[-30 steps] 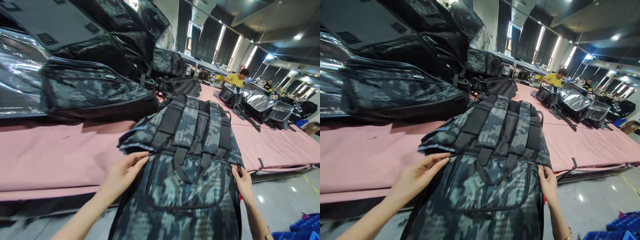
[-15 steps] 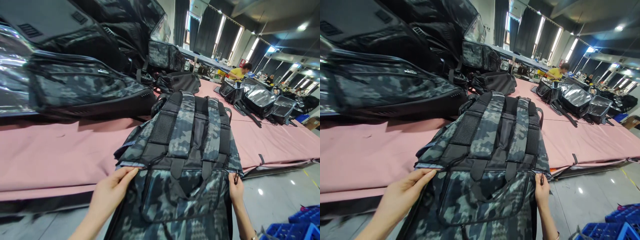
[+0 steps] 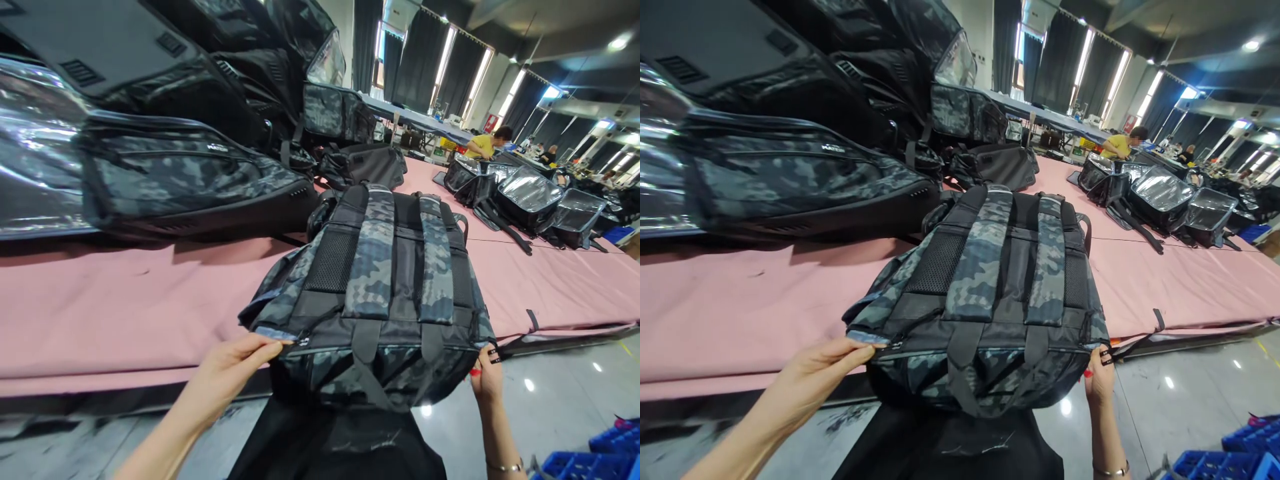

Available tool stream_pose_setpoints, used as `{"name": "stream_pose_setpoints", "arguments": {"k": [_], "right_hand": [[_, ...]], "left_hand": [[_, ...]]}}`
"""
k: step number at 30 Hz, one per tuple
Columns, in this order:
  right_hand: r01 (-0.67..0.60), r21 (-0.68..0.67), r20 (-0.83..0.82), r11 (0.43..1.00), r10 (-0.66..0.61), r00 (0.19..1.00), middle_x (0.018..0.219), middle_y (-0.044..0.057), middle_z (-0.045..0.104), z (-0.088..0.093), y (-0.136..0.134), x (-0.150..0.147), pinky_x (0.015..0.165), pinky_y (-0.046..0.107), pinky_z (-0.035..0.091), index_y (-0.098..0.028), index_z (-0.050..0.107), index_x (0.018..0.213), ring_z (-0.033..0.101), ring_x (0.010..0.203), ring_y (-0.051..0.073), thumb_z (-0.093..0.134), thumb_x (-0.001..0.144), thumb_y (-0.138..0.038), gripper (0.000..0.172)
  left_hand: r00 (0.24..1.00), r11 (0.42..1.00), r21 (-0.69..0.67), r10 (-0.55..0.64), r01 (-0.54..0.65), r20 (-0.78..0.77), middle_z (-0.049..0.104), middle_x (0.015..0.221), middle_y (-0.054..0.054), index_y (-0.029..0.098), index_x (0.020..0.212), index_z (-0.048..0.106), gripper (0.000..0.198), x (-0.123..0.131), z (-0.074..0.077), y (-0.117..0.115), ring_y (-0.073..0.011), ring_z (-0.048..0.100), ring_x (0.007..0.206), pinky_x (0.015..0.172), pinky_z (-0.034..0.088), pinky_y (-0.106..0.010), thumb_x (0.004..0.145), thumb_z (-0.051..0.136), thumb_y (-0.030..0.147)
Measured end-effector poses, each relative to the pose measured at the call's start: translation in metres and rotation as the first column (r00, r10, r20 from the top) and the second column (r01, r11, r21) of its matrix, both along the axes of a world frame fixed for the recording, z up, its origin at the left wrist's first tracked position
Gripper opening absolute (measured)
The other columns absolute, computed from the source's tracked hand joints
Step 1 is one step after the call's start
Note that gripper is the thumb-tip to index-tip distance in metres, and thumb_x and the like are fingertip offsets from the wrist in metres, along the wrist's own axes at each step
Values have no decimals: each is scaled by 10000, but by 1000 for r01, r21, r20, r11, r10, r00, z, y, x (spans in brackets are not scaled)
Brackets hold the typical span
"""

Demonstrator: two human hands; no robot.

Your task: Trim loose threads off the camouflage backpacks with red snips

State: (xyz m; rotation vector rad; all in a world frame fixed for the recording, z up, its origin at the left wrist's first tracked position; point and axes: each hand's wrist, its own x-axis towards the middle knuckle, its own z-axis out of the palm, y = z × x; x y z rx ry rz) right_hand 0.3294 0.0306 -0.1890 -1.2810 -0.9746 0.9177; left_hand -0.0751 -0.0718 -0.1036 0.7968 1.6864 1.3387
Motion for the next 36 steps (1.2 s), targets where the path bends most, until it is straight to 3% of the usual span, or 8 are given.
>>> {"name": "stream_pose_setpoints", "arguments": {"k": [3,7,12,17,20,22,28,36], "right_hand": [[0,-67,-32,998,-2,999,454,-139,216,-8,-13,0,364,202,217,-240,359,581,188,369,41,736,544,-710,604],[61,-151,13,987,-60,998,456,-118,300,-7,-36,2,381,196,192,-184,560,681,235,388,53,779,617,-583,460],[248,-59,218,967,-230,948,689,-18,567,20,-60,-14,485,224,405,-178,640,915,495,571,126,711,700,-562,446],[-97,-49,243,994,106,964,1011,55,663,62,-96,-72,635,247,509,-238,584,1097,625,855,191,587,854,-498,355],[-471,-121,279,874,485,829,827,4,668,81,-113,-110,659,237,496,-230,584,1029,620,720,152,554,905,-359,181],[-565,-134,332,814,574,748,674,-41,616,86,-116,-130,560,209,444,-223,578,941,570,581,124,594,870,-311,115],[-565,-46,418,824,529,738,637,-39,600,78,-110,-163,512,218,414,-211,570,910,546,517,122,607,838,-320,136],[-593,31,542,804,486,686,767,34,688,80,-106,-168,586,250,483,-187,619,949,632,619,166,566,857,-338,185]], "left_hand": [[999,999,-26,21,-21,32,710,677,-51,200,566,713,445,7,-8,-16,-220,603,725,691,488,-302,392,819,595],[997,996,-48,78,-77,28,742,773,-64,215,621,729,544,18,-14,-33,-273,638,842,821,506,-362,390,785,705],[998,996,-75,57,-54,39,750,1008,-74,233,819,771,642,29,-6,-33,-302,610,1074,937,476,-359,434,751,747],[994,992,-125,13,1,105,751,793,-75,200,689,757,533,44,3,-20,-286,682,815,755,548,-362,406,814,649],[973,992,-106,-47,73,228,752,777,-75,212,694,768,463,53,2,-20,-305,690,834,790,557,-395,431,839,586],[958,990,-81,-85,111,274,756,796,-77,216,732,777,429,58,0,-24,-313,691,857,817,557,-417,478,837,557],[970,996,-32,-68,77,234,763,864,-85,209,773,784,446,64,-9,-31,-326,688,926,937,516,-457,486,841,546],[954,993,-16,-107,117,279,767,940,-68,237,847,787,418,62,-15,-34,-320,670,1019,973,507,-432,540,838,516]]}}
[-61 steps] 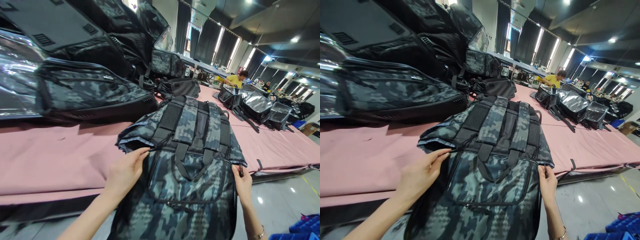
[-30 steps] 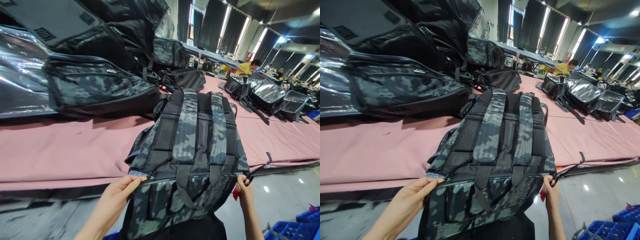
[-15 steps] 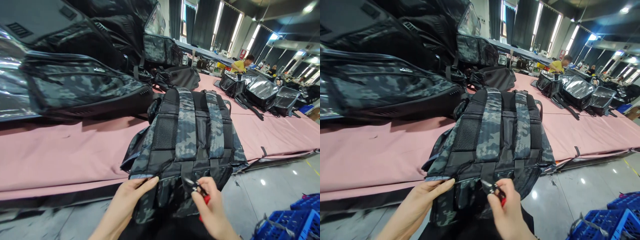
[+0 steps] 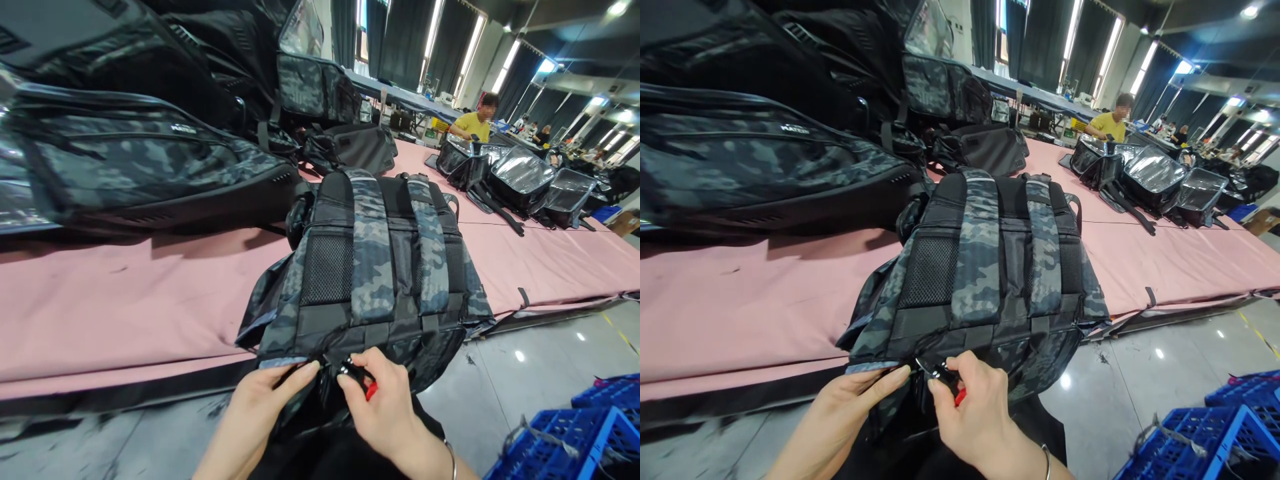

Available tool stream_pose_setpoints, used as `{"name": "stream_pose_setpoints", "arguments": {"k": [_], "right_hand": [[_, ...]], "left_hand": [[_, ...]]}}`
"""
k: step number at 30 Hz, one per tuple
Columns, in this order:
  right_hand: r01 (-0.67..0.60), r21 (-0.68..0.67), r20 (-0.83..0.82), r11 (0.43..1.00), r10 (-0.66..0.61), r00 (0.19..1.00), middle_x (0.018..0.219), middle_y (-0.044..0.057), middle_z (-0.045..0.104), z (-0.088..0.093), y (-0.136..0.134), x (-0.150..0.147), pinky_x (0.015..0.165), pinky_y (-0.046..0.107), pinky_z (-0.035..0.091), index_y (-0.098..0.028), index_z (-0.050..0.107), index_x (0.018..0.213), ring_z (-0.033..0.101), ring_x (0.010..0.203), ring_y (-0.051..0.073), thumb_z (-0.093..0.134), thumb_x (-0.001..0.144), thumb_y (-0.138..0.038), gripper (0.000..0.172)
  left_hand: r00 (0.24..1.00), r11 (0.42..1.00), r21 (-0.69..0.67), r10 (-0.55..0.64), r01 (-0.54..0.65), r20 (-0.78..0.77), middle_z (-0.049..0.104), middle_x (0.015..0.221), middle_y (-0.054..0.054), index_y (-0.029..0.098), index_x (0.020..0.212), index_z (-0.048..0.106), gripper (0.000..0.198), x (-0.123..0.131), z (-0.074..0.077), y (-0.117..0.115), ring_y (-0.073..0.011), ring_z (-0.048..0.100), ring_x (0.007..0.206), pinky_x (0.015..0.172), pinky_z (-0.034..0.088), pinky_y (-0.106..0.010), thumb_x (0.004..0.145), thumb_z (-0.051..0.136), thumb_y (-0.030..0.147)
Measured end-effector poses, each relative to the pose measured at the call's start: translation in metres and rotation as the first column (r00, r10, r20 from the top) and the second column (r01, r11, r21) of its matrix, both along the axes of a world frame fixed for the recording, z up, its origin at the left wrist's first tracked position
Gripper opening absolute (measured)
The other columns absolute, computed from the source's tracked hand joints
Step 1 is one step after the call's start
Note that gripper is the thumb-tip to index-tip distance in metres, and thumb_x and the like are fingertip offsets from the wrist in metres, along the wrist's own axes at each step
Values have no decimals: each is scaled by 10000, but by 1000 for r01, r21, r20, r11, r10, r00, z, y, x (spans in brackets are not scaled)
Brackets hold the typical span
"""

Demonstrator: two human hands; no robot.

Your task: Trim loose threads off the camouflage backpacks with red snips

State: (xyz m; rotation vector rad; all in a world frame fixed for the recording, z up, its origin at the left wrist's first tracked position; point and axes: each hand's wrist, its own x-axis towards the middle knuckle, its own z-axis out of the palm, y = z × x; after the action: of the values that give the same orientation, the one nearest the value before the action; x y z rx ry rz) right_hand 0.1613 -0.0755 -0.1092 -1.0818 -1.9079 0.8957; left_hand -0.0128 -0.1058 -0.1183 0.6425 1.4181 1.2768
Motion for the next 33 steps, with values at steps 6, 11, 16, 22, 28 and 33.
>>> {"name": "stream_pose_setpoints", "arguments": {"k": [6,11,16,22,28,33], "right_hand": [[18,-136,-77,991,-29,997,727,13,701,7,5,4,564,225,459,-193,623,839,628,598,147,596,822,-302,114],[-3,-193,-82,981,-13,997,677,-4,667,7,4,4,525,217,427,-187,604,870,580,545,129,617,804,-294,126],[-23,-150,-146,988,1,989,656,-27,618,4,7,10,531,212,403,-195,600,853,538,547,112,623,819,-286,99],[11,9,-177,1000,-9,984,771,-11,603,0,13,29,644,239,464,-215,571,1002,563,679,132,525,894,-232,119],[6,244,-167,970,36,985,994,49,614,-4,22,25,765,290,529,-223,503,1219,617,862,171,573,868,-226,358],[-66,475,66,877,39,997,1093,76,654,-9,32,9,795,285,503,-224,573,1254,641,948,183,651,859,-296,410]], "left_hand": [[999,1000,-20,12,-13,-47,766,898,-80,212,853,786,465,1,-1,-1,-319,683,953,958,509,-459,536,831,550],[993,1000,1,30,-30,-114,765,868,-74,205,801,781,479,3,-3,2,-302,692,895,900,540,-433,518,814,590],[872,999,54,32,-7,-488,764,804,-49,242,748,768,443,-5,-5,-10,-285,704,782,761,580,-377,606,696,655],[351,790,612,572,6,-742,713,913,3,298,921,692,182,-4,23,-30,-205,657,846,871,498,-363,886,527,366],[126,832,485,469,268,-874,680,1044,-114,224,841,670,299,7,35,14,-314,592,977,844,465,-482,884,516,477],[562,843,528,392,97,-728,697,897,-21,242,739,596,240,11,30,15,-212,640,878,876,505,-385,868,543,437]]}}
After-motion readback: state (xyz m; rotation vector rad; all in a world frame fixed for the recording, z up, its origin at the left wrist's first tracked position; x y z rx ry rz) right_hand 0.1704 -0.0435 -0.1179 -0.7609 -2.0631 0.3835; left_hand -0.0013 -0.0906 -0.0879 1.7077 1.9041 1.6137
